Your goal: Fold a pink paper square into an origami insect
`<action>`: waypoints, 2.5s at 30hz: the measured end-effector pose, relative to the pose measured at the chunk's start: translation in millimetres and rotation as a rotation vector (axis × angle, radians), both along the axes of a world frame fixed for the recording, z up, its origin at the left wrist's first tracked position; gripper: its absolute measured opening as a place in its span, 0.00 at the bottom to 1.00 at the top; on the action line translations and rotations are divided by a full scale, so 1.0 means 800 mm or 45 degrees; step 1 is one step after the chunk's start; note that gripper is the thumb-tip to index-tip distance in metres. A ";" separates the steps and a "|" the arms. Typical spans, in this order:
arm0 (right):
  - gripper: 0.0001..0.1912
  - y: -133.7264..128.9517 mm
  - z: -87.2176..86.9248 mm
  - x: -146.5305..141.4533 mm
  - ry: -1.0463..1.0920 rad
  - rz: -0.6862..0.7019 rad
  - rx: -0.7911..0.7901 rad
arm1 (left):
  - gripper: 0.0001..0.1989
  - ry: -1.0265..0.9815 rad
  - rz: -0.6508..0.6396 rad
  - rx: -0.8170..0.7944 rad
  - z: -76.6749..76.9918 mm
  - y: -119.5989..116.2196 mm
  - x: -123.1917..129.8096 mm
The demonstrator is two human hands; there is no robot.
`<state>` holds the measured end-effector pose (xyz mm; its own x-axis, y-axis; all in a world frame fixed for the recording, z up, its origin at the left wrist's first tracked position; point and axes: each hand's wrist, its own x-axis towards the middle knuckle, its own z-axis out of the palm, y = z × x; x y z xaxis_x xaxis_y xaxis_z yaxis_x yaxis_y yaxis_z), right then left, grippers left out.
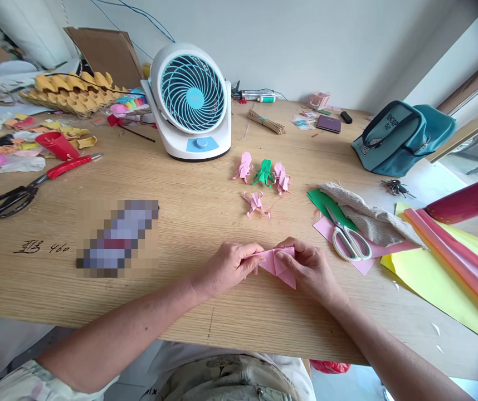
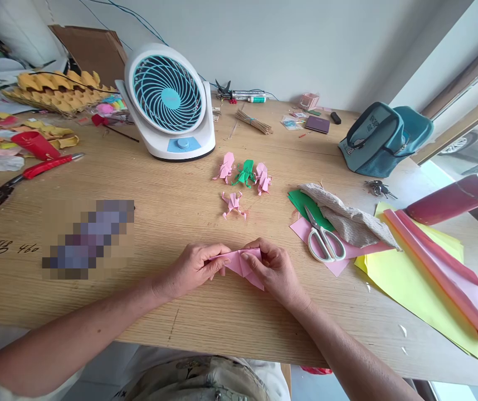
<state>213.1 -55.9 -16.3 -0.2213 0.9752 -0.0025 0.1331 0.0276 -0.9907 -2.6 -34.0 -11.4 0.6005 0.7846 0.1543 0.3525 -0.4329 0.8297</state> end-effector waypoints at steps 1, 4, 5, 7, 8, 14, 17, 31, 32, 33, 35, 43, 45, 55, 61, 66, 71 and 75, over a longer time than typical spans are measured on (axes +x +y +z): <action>0.14 0.000 0.001 0.000 -0.008 -0.010 0.010 | 0.13 0.001 -0.003 0.001 0.000 0.000 0.000; 0.15 0.000 0.004 -0.001 -0.018 -0.015 0.013 | 0.12 0.001 -0.002 0.011 -0.001 0.000 0.000; 0.14 0.000 0.005 -0.002 -0.023 -0.012 0.016 | 0.12 -0.001 -0.001 0.017 -0.001 0.000 0.000; 0.14 0.000 0.006 -0.002 -0.047 -0.004 0.037 | 0.13 -0.007 -0.002 0.033 -0.001 0.000 0.000; 0.14 0.000 0.007 -0.002 -0.063 -0.003 0.052 | 0.13 -0.008 -0.005 0.040 -0.001 0.000 0.001; 0.13 -0.002 0.009 -0.005 -0.108 0.006 0.096 | 0.14 0.063 -0.012 0.078 -0.004 0.001 0.000; 0.11 -0.003 0.008 -0.004 -0.123 0.022 0.116 | 0.14 0.090 -0.022 0.104 -0.007 0.002 -0.001; 0.12 -0.003 0.007 -0.010 -0.286 0.081 0.151 | 0.12 0.105 -0.086 0.241 -0.004 -0.002 0.002; 0.12 -0.003 0.007 -0.010 -0.280 0.086 0.157 | 0.12 0.107 -0.091 0.249 -0.003 -0.002 0.002; 0.13 -0.004 0.006 -0.010 -0.275 0.087 0.163 | 0.13 0.110 -0.095 0.257 -0.003 -0.003 0.002; 0.14 -0.004 0.006 -0.010 -0.271 0.081 0.177 | 0.14 0.116 -0.102 0.272 -0.003 -0.004 0.003; 0.15 -0.006 0.002 -0.005 -0.281 0.073 0.200 | 0.15 0.116 -0.074 0.222 -0.004 -0.005 0.013; 0.16 -0.007 0.001 -0.002 -0.276 0.083 0.206 | 0.16 0.109 -0.080 0.210 -0.003 -0.005 0.016; 0.15 -0.013 -0.005 0.011 -0.241 0.113 0.222 | 0.14 0.052 -0.149 0.180 -0.009 -0.003 0.021; 0.19 -0.014 -0.005 0.008 -0.283 0.084 0.200 | 0.16 0.072 -0.150 0.153 -0.007 -0.003 0.022; 0.18 -0.017 -0.003 0.010 -0.253 0.106 0.176 | 0.15 0.071 -0.147 0.155 -0.006 -0.004 0.022; 0.14 -0.019 -0.004 0.014 -0.231 0.132 0.182 | 0.14 0.075 -0.161 0.137 -0.007 -0.005 0.022; 0.14 -0.017 -0.006 0.019 -0.229 0.182 0.171 | 0.12 0.069 -0.178 0.159 -0.010 -0.005 0.022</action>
<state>228.1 -69.7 -20.8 -0.3646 0.9283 0.0729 0.2920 0.1883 -0.9377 14.7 -38.2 -19.1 0.7124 0.6698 0.2097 0.3243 -0.5791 0.7480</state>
